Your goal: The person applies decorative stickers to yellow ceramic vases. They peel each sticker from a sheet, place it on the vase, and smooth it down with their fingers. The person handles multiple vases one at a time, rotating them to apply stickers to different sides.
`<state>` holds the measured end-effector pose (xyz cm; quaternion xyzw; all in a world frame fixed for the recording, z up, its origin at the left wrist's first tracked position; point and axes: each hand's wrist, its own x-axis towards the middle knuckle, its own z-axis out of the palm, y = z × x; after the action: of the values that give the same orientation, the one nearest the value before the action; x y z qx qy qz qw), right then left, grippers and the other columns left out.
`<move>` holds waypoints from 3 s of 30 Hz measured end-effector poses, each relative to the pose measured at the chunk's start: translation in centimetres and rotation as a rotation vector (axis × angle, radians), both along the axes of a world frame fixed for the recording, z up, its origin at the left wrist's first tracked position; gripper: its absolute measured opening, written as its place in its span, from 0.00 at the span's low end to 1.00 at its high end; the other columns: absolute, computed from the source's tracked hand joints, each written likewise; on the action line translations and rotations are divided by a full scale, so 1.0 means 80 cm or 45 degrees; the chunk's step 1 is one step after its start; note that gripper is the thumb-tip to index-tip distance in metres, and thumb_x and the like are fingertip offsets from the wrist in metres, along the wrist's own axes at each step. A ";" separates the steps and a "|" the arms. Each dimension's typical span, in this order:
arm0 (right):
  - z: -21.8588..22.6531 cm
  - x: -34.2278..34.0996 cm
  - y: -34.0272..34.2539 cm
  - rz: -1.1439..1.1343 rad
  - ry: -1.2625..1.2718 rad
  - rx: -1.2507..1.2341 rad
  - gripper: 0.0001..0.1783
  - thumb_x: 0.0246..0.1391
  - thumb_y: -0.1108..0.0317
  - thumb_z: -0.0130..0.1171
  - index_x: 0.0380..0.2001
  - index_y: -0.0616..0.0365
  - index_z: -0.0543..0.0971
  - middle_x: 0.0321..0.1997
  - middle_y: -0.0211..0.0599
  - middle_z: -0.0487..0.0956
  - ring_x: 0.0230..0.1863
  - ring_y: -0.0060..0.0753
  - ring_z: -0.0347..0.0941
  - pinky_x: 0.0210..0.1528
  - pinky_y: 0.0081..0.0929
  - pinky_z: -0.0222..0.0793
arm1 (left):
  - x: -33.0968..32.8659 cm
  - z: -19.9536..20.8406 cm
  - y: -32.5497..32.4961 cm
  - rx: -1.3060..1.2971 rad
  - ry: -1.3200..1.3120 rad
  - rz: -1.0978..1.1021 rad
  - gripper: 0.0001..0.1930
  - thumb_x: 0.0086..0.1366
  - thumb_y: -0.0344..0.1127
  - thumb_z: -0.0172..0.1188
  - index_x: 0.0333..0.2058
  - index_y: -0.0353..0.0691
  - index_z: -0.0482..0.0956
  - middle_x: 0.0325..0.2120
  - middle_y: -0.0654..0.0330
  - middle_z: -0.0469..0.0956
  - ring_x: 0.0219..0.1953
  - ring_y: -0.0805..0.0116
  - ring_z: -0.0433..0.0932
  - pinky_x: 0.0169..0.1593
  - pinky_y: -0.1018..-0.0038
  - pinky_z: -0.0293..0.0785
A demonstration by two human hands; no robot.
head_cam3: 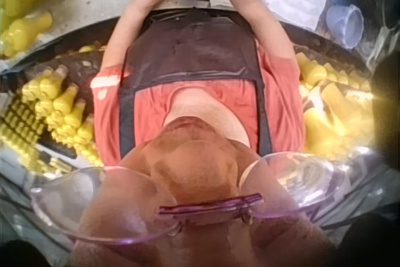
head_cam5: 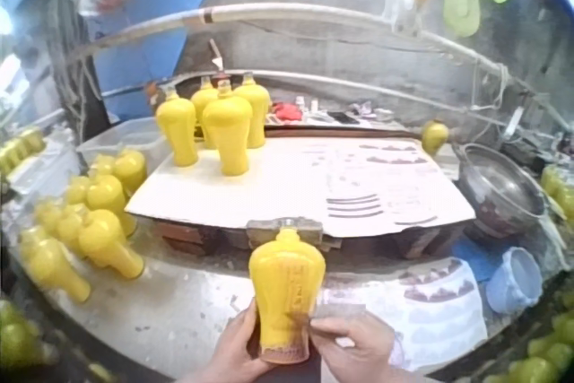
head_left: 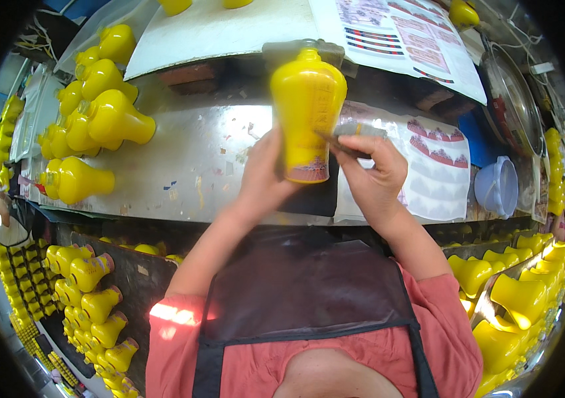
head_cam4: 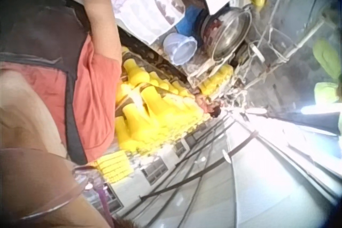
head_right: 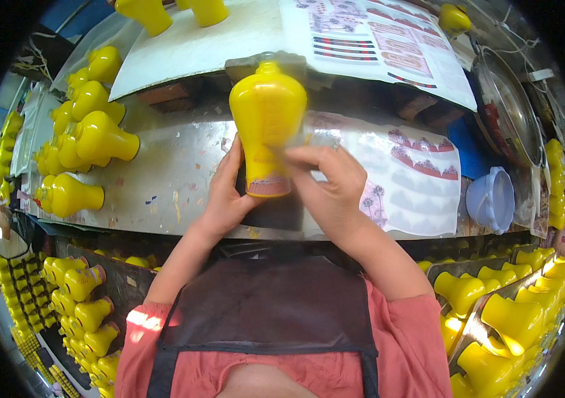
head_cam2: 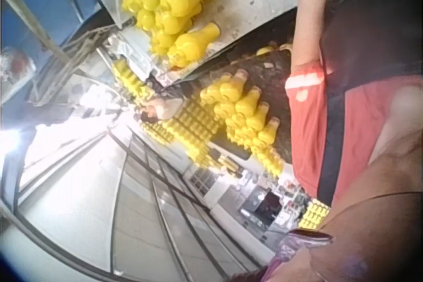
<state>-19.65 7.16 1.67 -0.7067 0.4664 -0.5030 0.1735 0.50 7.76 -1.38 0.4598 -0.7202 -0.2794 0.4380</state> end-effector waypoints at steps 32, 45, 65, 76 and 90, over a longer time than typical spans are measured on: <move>0.007 -0.008 -0.043 0.191 -0.181 0.968 0.31 0.66 0.58 0.60 0.65 0.62 0.68 0.29 0.38 0.82 0.27 0.26 0.79 0.32 0.27 0.75 | 0.008 -0.009 0.011 0.101 -0.098 0.039 0.56 0.58 0.40 0.75 0.76 0.34 0.46 0.68 0.43 0.64 0.69 0.49 0.67 0.69 0.60 0.65; -0.020 -0.155 0.032 -0.278 0.434 0.590 0.08 0.61 0.68 0.64 0.38 0.59 0.87 0.33 0.38 0.85 0.30 0.32 0.80 0.34 0.30 0.74 | -0.019 0.016 -0.040 0.552 0.839 0.029 0.42 0.75 0.33 0.53 0.78 0.40 0.38 0.70 0.48 0.61 0.70 0.59 0.63 0.71 0.66 0.60; -0.073 -0.187 0.154 -0.073 1.205 -0.093 0.21 0.52 0.68 0.69 0.51 0.51 0.85 0.43 0.37 0.85 0.27 0.37 0.78 0.30 0.34 0.76 | -0.014 0.028 -0.046 0.682 0.992 -0.040 0.38 0.71 0.33 0.55 0.76 0.44 0.48 0.69 0.55 0.63 0.71 0.61 0.60 0.73 0.66 0.56; 0.037 -0.155 0.020 -0.090 -0.207 1.428 0.13 0.62 0.65 0.65 0.39 0.67 0.86 0.29 0.26 0.82 0.31 0.13 0.72 0.34 0.19 0.68 | -0.009 0.031 -0.053 0.742 1.006 -0.130 0.44 0.64 0.29 0.63 0.75 0.45 0.49 0.66 0.54 0.65 0.69 0.58 0.65 0.71 0.62 0.62; 0.115 0.009 -0.050 0.344 1.246 -0.500 0.21 0.50 0.74 0.63 0.50 0.57 0.83 0.24 0.32 0.70 0.21 0.32 0.73 0.23 0.31 0.69 | 0.003 0.038 -0.053 0.821 1.181 -0.168 0.40 0.71 0.38 0.57 0.75 0.40 0.47 0.68 0.51 0.65 0.69 0.58 0.66 0.71 0.61 0.62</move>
<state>-18.92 3.14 10.87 -0.9311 0.2950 -0.1662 -0.1359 0.73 3.54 1.65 0.3533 -0.3580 -0.6846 0.5277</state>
